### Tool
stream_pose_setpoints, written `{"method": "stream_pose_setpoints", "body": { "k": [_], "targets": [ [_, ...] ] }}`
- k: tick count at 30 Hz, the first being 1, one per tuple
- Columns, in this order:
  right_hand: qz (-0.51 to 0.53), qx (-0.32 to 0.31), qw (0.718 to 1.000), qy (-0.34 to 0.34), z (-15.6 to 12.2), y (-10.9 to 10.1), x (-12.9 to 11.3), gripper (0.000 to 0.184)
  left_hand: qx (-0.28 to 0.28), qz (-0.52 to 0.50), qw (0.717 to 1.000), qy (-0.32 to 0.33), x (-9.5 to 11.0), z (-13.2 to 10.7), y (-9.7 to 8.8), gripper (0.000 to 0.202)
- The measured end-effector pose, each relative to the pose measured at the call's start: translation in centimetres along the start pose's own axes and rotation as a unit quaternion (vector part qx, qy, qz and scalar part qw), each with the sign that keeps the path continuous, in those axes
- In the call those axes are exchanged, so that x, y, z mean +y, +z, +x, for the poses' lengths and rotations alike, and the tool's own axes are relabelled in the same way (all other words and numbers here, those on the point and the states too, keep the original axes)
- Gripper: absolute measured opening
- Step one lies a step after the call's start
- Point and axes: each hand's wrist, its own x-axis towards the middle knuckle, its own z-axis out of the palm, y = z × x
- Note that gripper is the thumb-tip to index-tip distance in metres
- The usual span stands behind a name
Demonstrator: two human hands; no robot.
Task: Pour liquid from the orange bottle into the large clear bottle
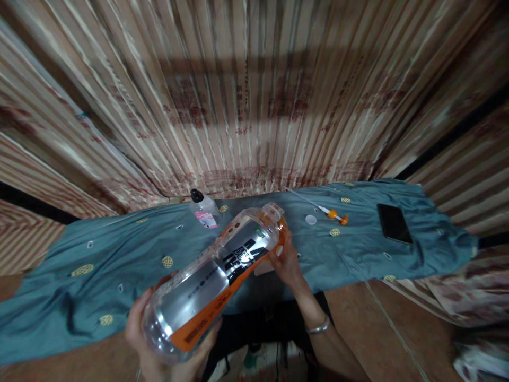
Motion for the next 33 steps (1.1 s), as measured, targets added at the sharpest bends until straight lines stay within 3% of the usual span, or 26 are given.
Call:
{"method": "stream_pose_setpoints", "body": {
  "k": [3,7,10,22,25,29,33],
  "targets": [
    [-0.002,0.001,1.0,0.001,0.0,0.0,0.0,0.077,-0.037,0.043,0.996,0.066,0.8,0.3,0.7,0.146],
    [-0.001,-0.003,1.0,0.015,0.1,-0.2,-0.3,0.083,0.027,0.028,0.998,0.054,2.4,0.3,2.4,0.124],
    [0.002,-0.007,1.0,0.017,0.2,-0.4,-0.4,0.088,0.027,0.028,0.998,0.041,2.9,0.2,3.0,0.11],
    [-0.009,0.006,1.0,0.0,-0.1,-0.4,-0.1,0.078,0.002,0.039,0.997,0.07,2.3,-0.3,1.7,0.117],
    [-0.012,0.001,1.0,0.005,-0.1,-0.5,-0.4,0.08,-0.052,0.076,0.993,0.074,2.1,-0.3,1.4,0.121],
    [-0.016,-0.005,1.0,0.01,0.0,-0.6,-0.4,0.085,0.006,0.057,0.998,0.039,2.0,-0.4,1.5,0.116],
    [-0.023,0.005,1.0,-0.002,-0.2,-0.5,0.2,0.086,-0.03,0.061,0.996,0.052,1.9,-0.3,1.7,0.115]
  ]
}}
